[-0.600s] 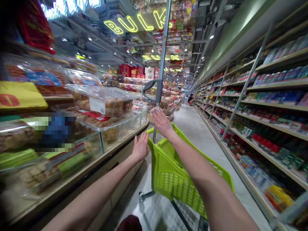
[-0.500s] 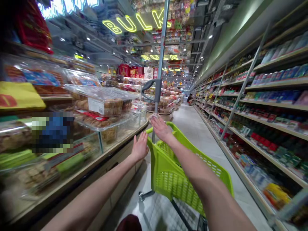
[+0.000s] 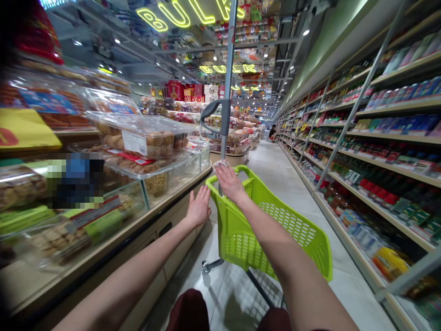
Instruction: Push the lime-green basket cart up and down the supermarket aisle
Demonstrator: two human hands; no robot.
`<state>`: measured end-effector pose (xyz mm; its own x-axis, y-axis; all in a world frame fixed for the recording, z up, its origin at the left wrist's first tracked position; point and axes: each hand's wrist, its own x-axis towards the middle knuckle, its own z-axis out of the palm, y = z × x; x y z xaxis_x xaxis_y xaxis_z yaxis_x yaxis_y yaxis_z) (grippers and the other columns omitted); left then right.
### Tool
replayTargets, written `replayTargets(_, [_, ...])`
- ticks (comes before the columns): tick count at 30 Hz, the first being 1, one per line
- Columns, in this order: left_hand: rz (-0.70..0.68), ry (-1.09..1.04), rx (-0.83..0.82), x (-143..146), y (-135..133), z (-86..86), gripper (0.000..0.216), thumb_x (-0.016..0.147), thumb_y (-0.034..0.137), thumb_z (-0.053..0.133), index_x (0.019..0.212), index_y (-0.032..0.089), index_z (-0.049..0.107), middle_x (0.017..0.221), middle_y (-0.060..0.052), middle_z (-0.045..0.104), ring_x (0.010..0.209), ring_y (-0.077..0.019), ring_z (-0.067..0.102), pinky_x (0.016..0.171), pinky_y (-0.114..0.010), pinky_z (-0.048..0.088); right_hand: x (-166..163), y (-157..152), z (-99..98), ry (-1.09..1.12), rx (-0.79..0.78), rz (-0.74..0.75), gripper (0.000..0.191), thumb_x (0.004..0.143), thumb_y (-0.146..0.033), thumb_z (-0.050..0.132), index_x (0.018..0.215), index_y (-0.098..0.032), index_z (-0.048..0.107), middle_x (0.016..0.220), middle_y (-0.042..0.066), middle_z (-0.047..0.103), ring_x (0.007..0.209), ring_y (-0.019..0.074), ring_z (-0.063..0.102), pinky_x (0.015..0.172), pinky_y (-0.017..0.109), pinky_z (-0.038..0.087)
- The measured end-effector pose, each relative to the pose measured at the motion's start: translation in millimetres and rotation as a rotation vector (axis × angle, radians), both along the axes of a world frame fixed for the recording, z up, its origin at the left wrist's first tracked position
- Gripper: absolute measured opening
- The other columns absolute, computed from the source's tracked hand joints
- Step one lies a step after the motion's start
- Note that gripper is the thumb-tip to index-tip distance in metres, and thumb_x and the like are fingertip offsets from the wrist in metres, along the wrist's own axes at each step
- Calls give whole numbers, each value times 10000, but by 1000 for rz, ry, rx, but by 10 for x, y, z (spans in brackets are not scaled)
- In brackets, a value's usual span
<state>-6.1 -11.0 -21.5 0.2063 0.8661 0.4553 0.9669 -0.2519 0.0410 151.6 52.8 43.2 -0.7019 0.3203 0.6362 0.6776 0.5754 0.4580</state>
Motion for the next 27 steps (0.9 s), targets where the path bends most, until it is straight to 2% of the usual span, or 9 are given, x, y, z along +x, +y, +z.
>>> replayTargets(1, [-6, 8, -11, 10, -9, -23, 702, 695, 200, 418, 1357, 87, 215, 1453, -102, 163, 1347, -222, 86, 1079, -516, 86, -5, -4, -35, -6, -15, -3, 429, 847, -82, 315, 1255, -81, 447, 1354, 111, 365, 1324, 231, 175, 1084, 468, 221])
replayTargets(3, [-15, 23, -32, 21, -34, -95, 701, 698, 205, 417, 1359, 89, 214, 1453, -105, 163, 1347, -229, 82, 1078, -519, 89, -1, -38, -228, -35, -54, -5, 429, 843, -81, 323, 1252, -87, 451, 1341, 108, 388, 1318, 222, 198, 1087, 457, 224])
replayTargets(7, [-26, 46, -80, -7, -104, -300, 689, 695, 182, 404, 1354, 85, 226, 1454, -105, 157, 1344, -220, 109, 1079, -521, 78, 32, -173, -830, -53, -142, -19, 457, 819, -59, 349, 1268, -92, 430, 1344, 104, 384, 1320, 204, 196, 1088, 429, 246])
replayTargets(10, [-28, 44, -138, -31, -169, -471, 687, 688, 179, 404, 1348, 81, 240, 1452, -106, 163, 1342, -215, 119, 1079, -522, 81, 38, -280, -1198, -24, -175, -33, 467, 812, -50, 349, 1271, -91, 425, 1355, 104, 368, 1325, 204, 178, 1092, 436, 236])
replayTargets(16, [-61, 59, -195, 9, -324, -793, 680, 688, 171, 390, 1348, 85, 247, 1450, -110, 174, 1341, -214, 129, 1081, -515, 74, 32, -480, -1750, -21, -285, -61, 469, 812, -58, 349, 1275, -81, 419, 1352, 126, 365, 1306, 208, 236, 1076, 420, 272])
replayTargets(20, [-95, 65, -211, 46, -400, -903, 656, 701, 168, 381, 1343, 100, 267, 1446, -107, 192, 1341, -212, 132, 1084, -508, 70, 68, -659, -2126, -40, -422, -120, 408, 826, -71, 344, 1207, -72, 491, 1278, 146, 452, 1254, 217, 342, 1043, 401, 328])
replayTargets(22, [-99, 67, -224, 55, -408, -898, 658, 698, 166, 387, 1342, 101, 268, 1446, -106, 192, 1340, -209, 133, 1086, -505, 68, 79, -727, -2174, -40, -463, -117, 385, 834, -80, 348, 1184, -69, 508, 1254, 152, 475, 1248, 214, 352, 1034, 399, 341])
replayTargets(23, [-95, 64, -233, 58, -403, -880, 662, 696, 165, 389, 1343, 101, 265, 1446, -105, 191, 1340, -207, 136, 1086, -506, 70, 79, -746, -2138, -35, -461, -98, 381, 838, -84, 351, 1185, -74, 507, 1262, 148, 468, 1259, 211, 336, 1037, 400, 338])
replayTargets(27, [-31, 30, -239, 66, -346, -762, 700, 683, 176, 417, 1353, 96, 230, 1448, -103, 181, 1342, -208, 127, 1081, -517, 93, 41, -699, -1713, 42, -338, -18, 439, 842, -74, 337, 1270, -120, 426, 1367, 100, 348, 1321, 183, 197, 1080, 399, 269])
